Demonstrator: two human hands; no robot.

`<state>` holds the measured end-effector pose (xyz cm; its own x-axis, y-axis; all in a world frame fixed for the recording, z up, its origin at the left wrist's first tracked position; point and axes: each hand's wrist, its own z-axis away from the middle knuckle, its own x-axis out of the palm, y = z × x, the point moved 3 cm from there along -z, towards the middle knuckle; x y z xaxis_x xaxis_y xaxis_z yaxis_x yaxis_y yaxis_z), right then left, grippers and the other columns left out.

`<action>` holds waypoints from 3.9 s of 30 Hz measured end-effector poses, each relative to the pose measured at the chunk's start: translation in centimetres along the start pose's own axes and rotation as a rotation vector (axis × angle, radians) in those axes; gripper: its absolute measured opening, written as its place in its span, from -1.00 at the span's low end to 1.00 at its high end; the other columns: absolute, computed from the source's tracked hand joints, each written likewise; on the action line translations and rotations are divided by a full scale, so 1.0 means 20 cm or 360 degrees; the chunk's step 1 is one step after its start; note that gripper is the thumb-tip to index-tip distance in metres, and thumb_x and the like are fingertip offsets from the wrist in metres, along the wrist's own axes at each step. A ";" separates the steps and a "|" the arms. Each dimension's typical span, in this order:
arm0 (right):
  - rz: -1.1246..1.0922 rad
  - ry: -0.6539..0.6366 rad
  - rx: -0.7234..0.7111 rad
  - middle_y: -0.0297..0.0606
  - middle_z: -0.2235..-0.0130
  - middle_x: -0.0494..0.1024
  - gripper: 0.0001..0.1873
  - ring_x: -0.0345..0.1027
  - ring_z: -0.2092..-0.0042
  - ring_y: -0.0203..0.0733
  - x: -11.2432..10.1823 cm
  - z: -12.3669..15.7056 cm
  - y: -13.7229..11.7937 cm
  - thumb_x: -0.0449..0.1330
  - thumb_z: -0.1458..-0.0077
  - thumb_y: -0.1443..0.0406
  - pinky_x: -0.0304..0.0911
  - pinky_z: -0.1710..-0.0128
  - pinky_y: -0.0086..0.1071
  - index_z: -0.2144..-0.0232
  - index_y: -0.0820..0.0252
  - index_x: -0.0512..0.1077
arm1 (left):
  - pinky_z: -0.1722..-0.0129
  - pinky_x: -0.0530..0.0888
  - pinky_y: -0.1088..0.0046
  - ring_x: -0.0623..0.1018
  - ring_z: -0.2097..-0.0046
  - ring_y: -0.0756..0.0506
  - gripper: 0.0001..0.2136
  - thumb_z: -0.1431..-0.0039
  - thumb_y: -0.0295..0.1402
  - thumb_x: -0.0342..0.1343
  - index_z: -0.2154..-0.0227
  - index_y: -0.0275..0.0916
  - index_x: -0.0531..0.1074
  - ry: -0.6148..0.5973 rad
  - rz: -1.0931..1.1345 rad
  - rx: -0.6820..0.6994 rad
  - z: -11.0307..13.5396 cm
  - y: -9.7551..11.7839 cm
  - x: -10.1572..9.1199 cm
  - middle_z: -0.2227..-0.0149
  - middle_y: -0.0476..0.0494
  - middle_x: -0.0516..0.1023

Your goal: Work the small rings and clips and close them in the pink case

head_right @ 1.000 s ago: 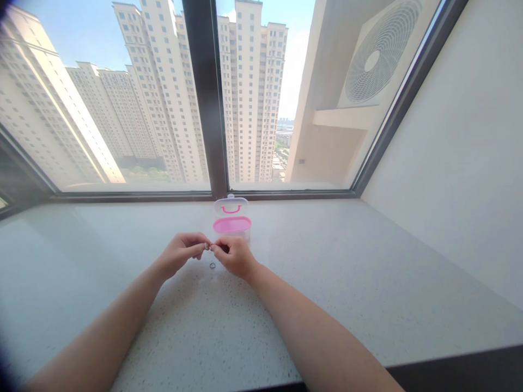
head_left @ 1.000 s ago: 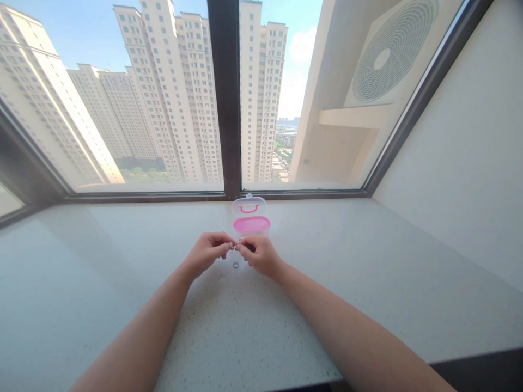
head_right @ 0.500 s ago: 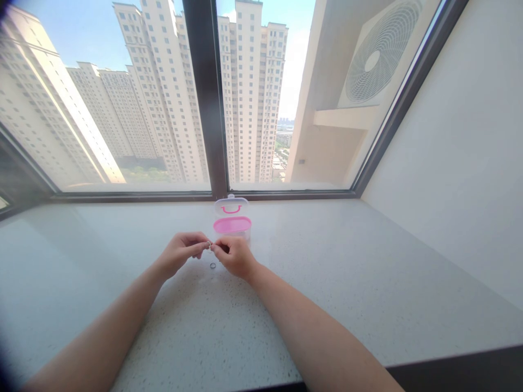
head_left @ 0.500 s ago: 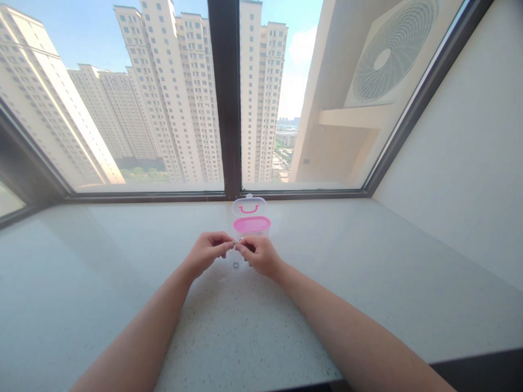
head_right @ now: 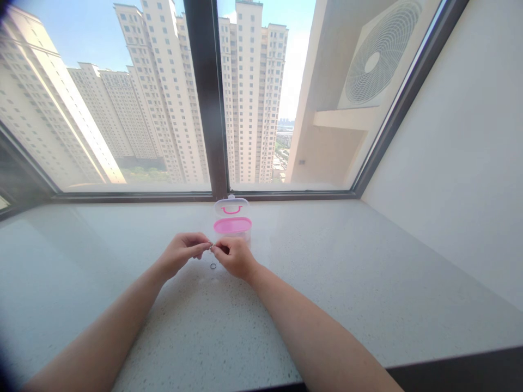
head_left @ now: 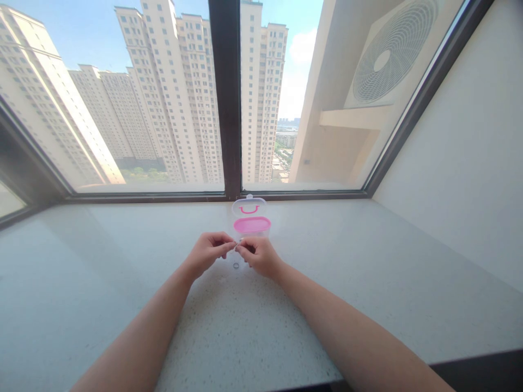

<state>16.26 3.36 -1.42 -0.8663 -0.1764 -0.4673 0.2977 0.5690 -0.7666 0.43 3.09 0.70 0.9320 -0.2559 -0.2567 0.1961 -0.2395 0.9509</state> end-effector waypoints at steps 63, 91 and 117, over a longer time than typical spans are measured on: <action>0.0006 -0.0150 0.0086 -0.37 0.63 0.38 -0.78 0.19 0.59 -0.40 0.01 0.00 0.03 0.12 -0.09 0.23 0.05 0.57 -0.52 0.46 0.29 0.44 | 0.53 0.31 0.56 0.36 0.53 0.05 -0.82 0.03 -0.27 0.16 0.50 -0.32 0.47 -0.0072 -0.0096 -0.0106 -0.01 -0.03 0.01 0.57 -0.02 0.41; -0.0113 -0.0340 0.0232 -0.39 0.65 0.38 -0.85 0.20 0.65 -0.41 0.06 -0.01 0.06 0.14 0.02 0.35 0.06 0.63 -0.53 0.59 0.26 0.36 | 0.49 0.32 0.54 0.38 0.51 0.03 -0.79 -0.09 -0.26 0.04 0.48 -0.28 0.47 0.0067 -0.0705 0.0240 -0.02 -0.06 0.01 0.48 -0.05 0.46; -0.0050 -0.0378 0.0210 -0.38 0.63 0.40 -0.86 0.21 0.62 -0.42 0.05 -0.01 0.05 0.13 0.03 0.38 0.06 0.59 -0.54 0.59 0.25 0.34 | 0.49 0.32 0.55 0.41 0.51 0.02 -0.79 -0.10 -0.29 0.00 0.41 -0.30 0.48 0.0032 -0.0702 0.0116 -0.01 -0.08 0.03 0.51 -0.04 0.52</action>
<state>15.61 3.86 -2.61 -0.7624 -0.3845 -0.5205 0.3351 0.4535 -0.8259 0.69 3.61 -0.85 0.7697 -0.0964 -0.6311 0.5550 -0.3874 0.7361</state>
